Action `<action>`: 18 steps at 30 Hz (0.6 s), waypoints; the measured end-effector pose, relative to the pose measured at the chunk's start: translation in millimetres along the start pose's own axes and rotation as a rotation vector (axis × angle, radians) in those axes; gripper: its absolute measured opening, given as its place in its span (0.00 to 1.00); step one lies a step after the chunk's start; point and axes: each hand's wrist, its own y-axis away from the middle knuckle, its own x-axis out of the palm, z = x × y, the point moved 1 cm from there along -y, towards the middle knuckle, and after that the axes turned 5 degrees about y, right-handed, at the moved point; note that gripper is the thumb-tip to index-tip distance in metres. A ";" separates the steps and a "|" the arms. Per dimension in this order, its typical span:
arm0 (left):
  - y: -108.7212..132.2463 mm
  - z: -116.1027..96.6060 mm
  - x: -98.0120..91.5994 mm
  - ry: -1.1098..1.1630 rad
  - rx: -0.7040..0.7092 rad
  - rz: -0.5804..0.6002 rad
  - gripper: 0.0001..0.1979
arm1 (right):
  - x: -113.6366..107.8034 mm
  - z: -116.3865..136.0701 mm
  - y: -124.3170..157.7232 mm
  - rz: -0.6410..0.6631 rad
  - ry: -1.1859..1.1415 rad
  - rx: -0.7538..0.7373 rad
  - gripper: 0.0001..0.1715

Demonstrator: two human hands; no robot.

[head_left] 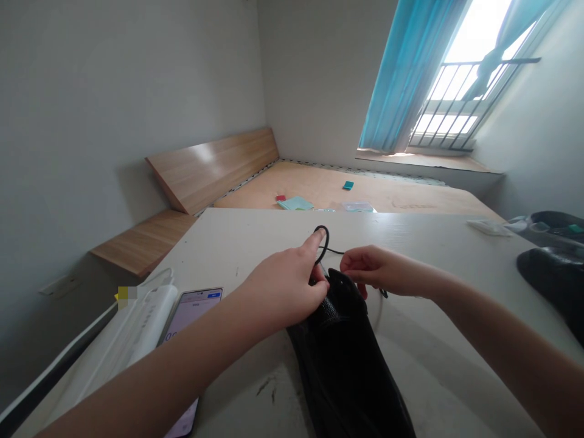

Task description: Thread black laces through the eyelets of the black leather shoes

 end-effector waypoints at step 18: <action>-2.1 -0.7 7.0 -0.094 -0.037 -0.009 0.14 | 8.7 2.0 -4.8 -0.163 -0.036 -0.031 0.09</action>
